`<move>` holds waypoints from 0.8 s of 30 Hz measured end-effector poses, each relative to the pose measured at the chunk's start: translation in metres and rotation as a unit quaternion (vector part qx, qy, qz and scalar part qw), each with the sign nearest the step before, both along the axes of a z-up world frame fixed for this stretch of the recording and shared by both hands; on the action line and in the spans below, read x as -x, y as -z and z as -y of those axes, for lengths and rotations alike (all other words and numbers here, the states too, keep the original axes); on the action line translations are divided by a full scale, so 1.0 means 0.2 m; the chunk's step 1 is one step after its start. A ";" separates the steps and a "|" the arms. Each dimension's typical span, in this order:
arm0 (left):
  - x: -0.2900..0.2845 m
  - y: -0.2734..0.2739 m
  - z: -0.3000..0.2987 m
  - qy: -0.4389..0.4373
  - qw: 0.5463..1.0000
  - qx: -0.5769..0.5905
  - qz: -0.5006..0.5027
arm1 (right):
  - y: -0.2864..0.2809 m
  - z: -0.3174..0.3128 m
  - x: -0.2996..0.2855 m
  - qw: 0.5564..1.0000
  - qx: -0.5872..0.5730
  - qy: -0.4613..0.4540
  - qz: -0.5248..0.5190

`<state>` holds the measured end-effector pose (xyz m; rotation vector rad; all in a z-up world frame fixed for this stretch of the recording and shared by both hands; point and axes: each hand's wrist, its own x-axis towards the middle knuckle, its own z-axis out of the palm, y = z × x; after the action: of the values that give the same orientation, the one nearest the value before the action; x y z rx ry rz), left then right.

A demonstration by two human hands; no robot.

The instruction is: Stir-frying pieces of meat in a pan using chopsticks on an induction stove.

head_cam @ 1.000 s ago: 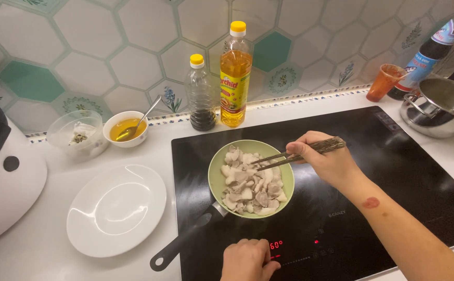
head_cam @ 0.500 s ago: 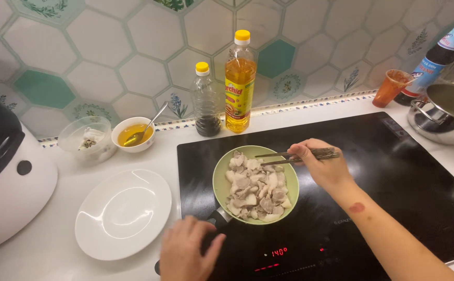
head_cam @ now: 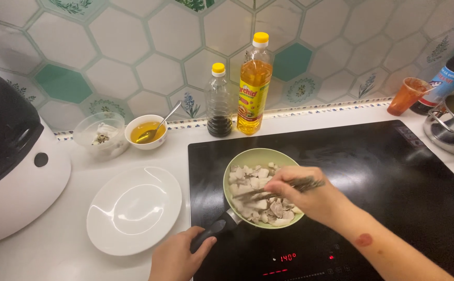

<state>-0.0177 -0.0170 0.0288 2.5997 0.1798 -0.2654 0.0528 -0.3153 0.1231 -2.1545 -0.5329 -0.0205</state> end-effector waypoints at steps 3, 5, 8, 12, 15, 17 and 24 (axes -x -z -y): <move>0.00 0.00 0.00 -0.007 1.000 0.018 -0.006 | 0.09 0.05 -0.06 0.998 0.011 0.025 0.062; 0.00 0.02 -0.01 -0.005 1.000 0.021 -0.009 | 0.07 0.15 -0.12 0.997 -0.006 0.057 0.045; 0.00 0.00 0.00 -0.004 1.000 0.016 -0.021 | -0.02 0.25 -0.16 0.992 -0.063 0.113 0.008; 0.00 0.05 0.00 -0.009 1.000 0.011 -0.001 | -0.01 0.30 -0.19 0.985 0.001 0.170 0.009; 0.00 0.01 0.01 -0.013 0.999 0.005 -0.038 | 0.10 0.27 -0.19 0.988 -0.019 0.151 -0.015; -0.01 0.05 0.00 -0.011 1.000 0.012 -0.011 | 0.02 0.22 -0.15 0.989 -0.034 0.144 -0.021; -0.08 -0.01 0.16 0.066 0.925 0.304 0.219 | -0.28 -0.02 0.08 0.962 0.035 0.037 0.269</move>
<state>-0.0019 -0.0499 0.0311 1.9848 -0.2095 0.1957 0.0361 -0.3121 0.1793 -2.2315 -0.7670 -0.6542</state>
